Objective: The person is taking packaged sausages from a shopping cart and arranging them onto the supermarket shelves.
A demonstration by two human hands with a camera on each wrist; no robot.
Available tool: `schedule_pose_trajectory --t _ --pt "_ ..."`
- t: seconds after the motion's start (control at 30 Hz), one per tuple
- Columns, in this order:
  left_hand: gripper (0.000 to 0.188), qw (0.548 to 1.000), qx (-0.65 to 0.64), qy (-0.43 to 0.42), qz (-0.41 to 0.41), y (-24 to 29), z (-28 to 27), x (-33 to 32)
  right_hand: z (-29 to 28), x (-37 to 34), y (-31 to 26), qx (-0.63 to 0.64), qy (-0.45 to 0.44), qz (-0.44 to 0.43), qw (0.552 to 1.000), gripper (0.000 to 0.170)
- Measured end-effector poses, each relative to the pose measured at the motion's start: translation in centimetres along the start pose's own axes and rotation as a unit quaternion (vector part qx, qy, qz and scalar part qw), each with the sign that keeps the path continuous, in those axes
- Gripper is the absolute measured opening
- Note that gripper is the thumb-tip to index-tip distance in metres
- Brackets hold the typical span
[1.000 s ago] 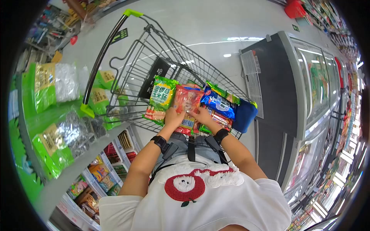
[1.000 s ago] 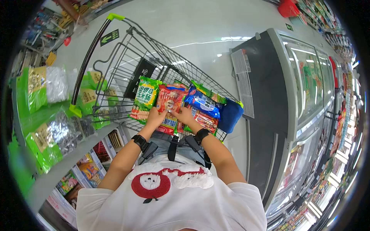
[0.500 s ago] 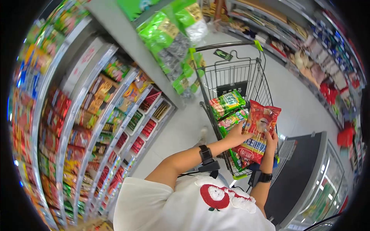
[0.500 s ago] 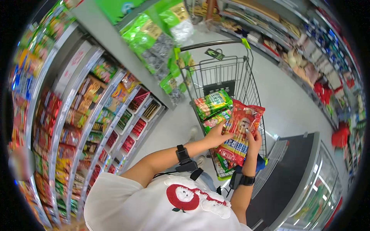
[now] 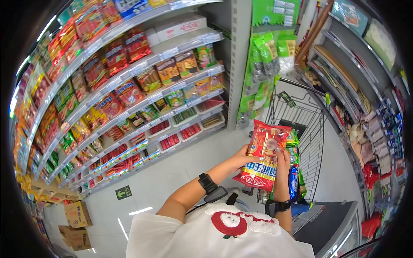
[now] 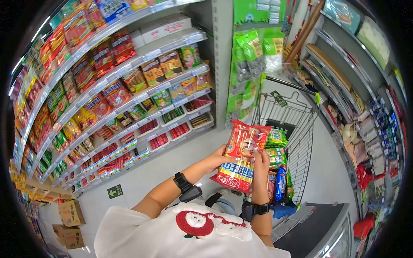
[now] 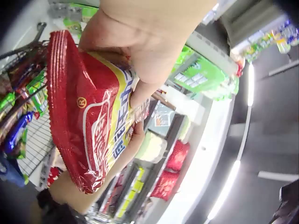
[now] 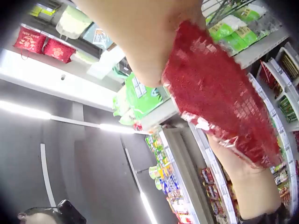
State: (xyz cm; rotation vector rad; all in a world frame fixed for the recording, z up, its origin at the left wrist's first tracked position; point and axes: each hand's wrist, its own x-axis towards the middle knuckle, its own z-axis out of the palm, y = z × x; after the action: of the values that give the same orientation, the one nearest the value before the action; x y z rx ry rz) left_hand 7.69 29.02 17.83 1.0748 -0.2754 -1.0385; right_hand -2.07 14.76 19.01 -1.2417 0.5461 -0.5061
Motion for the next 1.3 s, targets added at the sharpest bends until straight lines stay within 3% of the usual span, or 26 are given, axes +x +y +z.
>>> schedule_pose_trajectory --t 0.1,0.13,0.23,0.27,0.3,0.33,0.43,0.5,0.6,0.67,0.8,0.87,0.9,0.97,1.1,1.23,1.27,1.3 --pt "0.055 0.992 -0.126 -0.007 -0.001 0.9 -2.8 -5.1 3.7 -2.4 0.1 -0.036 -0.051 -0.073 0.995 0.02" --pt "0.052 0.986 -0.169 -0.01 0.006 1.2 -3.6 -7.2 5.8 -3.6 0.4 0.011 -0.034 -0.054 0.998 0.022" --pt "0.043 0.964 -0.261 -0.018 0.045 2.1 -6.4 -13.3 11.4 -7.7 0.2 0.085 -0.156 -0.08 0.981 0.021" --pt "0.043 0.953 -0.293 -0.024 0.069 2.4 -7.1 -15.5 11.9 -8.0 2.3 0.027 -0.173 -0.057 0.983 0.023" --pt "0.043 0.941 -0.324 -0.03 0.093 3.0 -7.6 -17.8 13.6 -8.9 4.1 0.054 -0.205 -0.061 0.975 0.026" --pt "0.044 0.935 -0.334 -0.019 0.118 3.6 -7.9 -20.1 16.6 -11.9 3.7 0.098 -0.24 -0.124 0.958 0.038" --pt "0.041 0.916 -0.328 0.051 0.225 4.5 -7.9 -25.7 19.1 -15.5 8.7 -0.115 -0.318 -0.208 0.918 0.049" --pt "0.039 0.906 -0.281 0.106 0.298 5.3 -7.7 -28.9 21.2 -19.3 8.2 -0.234 -0.383 -0.327 0.832 0.051" --pt "0.04 0.877 -0.197 0.178 0.4 6.3 -8.2 -33.4 24.3 -22.0 8.3 -0.354 -0.478 -0.258 0.761 0.049" --pt "0.041 0.878 -0.2 0.177 0.397 7.5 -8.1 -35.5 25.5 -21.4 8.1 -0.285 -0.539 -0.222 0.761 0.053" --pt "0.041 0.864 -0.202 0.178 0.426 8.4 -8.2 -38.6 27.4 -22.0 6.6 -0.239 -0.556 -0.366 0.708 0.069" --pt "0.044 0.864 -0.197 0.16 0.434 8.6 -8.2 -39.8 28.2 -24.8 3.1 -0.145 -0.595 -0.19 0.767 0.074" --pt "0.046 0.864 -0.196 0.145 0.44 8.6 -8.2 -40.3 28.5 -25.5 2.3 -0.12 -0.599 -0.171 0.773 0.075" --pt "0.05 0.863 -0.195 0.114 0.451 8.6 -8.1 -40.9 29.0 -26.5 1.3 -0.081 -0.602 -0.186 0.772 0.075" --pt "0.055 0.844 -0.074 0.157 0.508 9.2 -7.4 -41.8 29.9 -27.1 -0.3 0.013 -0.603 -0.209 0.77 0.076" --pt "0.057 0.898 -0.08 0.144 0.407 10.8 -7.4 -43.2 30.5 -27.6 -1.7 0.109 -0.595 -0.228 0.763 0.077" --pt "0.054 0.904 -0.147 0.067 0.397 11.1 -7.3 -43.6 30.6 -27.7 -2.0 0.133 -0.591 -0.231 0.761 0.077" --pt "0.058 0.897 -0.139 0.052 0.416 10.9 -7.3 -43.5 30.7 -27.8 -2.2 0.158 -0.588 -0.233 0.759 0.077"
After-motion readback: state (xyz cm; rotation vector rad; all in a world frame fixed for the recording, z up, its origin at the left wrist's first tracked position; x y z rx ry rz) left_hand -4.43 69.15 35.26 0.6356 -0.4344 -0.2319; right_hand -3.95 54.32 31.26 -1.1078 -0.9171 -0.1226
